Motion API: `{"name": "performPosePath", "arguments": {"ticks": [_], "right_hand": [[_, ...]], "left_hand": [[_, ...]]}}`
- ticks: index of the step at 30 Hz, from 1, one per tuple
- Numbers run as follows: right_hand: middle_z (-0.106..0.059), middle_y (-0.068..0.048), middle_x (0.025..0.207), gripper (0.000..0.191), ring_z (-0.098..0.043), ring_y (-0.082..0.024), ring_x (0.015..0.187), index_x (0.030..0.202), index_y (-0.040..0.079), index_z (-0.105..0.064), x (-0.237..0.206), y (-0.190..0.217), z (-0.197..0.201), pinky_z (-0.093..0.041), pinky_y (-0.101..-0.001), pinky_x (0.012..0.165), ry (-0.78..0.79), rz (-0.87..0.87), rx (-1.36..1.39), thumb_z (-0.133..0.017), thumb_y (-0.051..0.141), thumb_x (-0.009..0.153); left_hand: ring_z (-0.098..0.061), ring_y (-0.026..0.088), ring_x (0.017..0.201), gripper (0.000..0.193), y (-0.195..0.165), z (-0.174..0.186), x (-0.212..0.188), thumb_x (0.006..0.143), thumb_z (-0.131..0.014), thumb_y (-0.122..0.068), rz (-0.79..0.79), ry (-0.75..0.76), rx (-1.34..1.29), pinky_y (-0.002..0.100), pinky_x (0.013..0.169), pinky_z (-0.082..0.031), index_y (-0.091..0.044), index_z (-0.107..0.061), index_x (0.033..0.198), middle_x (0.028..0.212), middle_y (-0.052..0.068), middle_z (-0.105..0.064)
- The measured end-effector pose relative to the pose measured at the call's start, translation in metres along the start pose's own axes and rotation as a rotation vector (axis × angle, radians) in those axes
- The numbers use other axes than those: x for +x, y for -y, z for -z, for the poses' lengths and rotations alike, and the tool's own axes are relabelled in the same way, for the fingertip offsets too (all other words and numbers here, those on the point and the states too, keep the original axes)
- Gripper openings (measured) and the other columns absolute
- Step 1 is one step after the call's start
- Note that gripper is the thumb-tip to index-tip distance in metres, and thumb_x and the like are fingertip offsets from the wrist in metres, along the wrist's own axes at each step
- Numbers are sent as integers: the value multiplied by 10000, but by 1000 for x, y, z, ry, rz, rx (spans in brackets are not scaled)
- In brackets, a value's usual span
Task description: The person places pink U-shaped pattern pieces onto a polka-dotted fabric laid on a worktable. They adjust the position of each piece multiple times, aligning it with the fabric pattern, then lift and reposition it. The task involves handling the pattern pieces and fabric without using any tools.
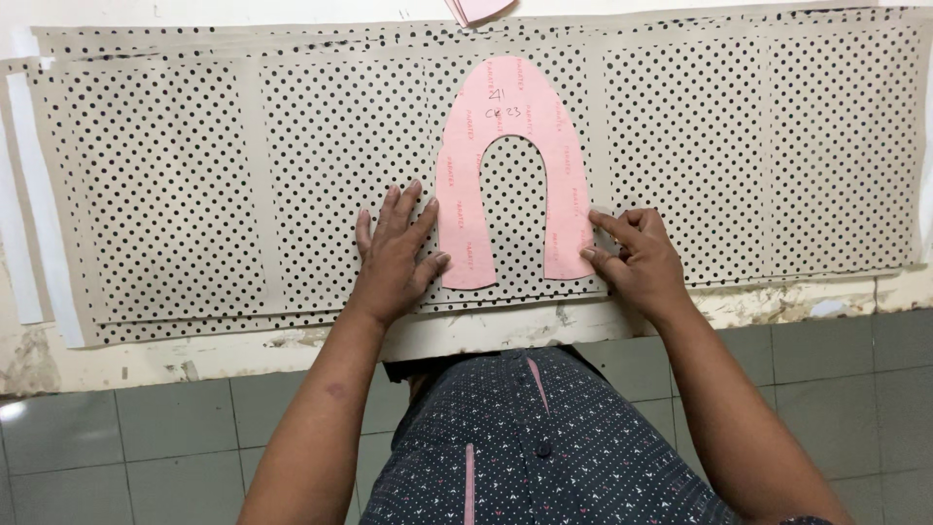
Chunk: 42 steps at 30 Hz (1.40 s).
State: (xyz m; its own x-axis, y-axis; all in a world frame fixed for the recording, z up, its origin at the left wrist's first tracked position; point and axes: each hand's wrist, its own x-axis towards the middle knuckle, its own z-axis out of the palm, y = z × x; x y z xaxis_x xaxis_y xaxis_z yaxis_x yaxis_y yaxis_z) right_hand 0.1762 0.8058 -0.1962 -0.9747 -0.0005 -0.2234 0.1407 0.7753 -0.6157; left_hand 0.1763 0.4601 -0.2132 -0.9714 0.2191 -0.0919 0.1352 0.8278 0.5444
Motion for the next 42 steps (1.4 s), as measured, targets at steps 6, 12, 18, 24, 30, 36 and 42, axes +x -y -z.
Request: {"name": "performPosePath", "arguments": {"ticks": [6,12,18,24,30,36,42], "right_hand": [[-509,-18,1100,525,-592,-129,772,1329,254,-711,0,-1,0,-533,-289,724,-4,6,-6,-836,314,824],[-515,-23,1084,528,-581,-143,752,1333,253,-716,1,-1,0,-530,-294,716,-8,32,-8,-837,317,824],[-504,-18,1087,532,-588,-131,764,1339,267,-705,2,2,2,-538,-293,715,27,-10,-49,-830,336,827],[-511,-19,1091,525,-592,-136,761,1338,268,-707,2,1,2,-535,-302,721,14,6,-46,-826,332,830],[-516,-17,1085,525,-593,-139,757,1333,262,-711,2,-1,1,-532,-305,719,1,30,-60,-831,330,827],[-514,-23,1082,519,-592,-138,763,1328,250,-714,0,-4,-1,-536,-298,711,-6,46,-32,-834,328,829],[-507,-33,1113,516,-599,-137,790,1327,235,-710,0,-2,0,-551,-292,740,-2,50,1,-830,318,832]], "left_hand": [[-144,282,1570,740,1,-1,0,878,-749,-349,-9,-2,-3,571,1224,34,-173,-465,1538,1688,78,-249],[-138,270,1573,740,2,0,-1,877,-746,-355,-10,1,-4,562,1230,40,-179,-460,1537,1689,70,-246],[-122,271,1573,723,1,0,0,892,-727,-357,13,16,-5,563,1229,49,-194,-450,1540,1688,66,-238],[-124,273,1576,732,3,-1,0,893,-733,-358,-10,3,-8,569,1229,46,-187,-450,1546,1690,69,-243],[-125,283,1573,731,5,-2,0,887,-735,-357,-10,7,5,582,1223,42,-182,-455,1539,1688,78,-240],[-135,293,1575,726,5,-1,-1,891,-736,-355,-24,-4,-7,588,1222,35,-176,-468,1542,1691,84,-244],[-130,294,1572,711,4,2,-1,864,-750,-357,-15,11,-17,583,1216,43,-175,-509,1508,1687,89,-244]]}}
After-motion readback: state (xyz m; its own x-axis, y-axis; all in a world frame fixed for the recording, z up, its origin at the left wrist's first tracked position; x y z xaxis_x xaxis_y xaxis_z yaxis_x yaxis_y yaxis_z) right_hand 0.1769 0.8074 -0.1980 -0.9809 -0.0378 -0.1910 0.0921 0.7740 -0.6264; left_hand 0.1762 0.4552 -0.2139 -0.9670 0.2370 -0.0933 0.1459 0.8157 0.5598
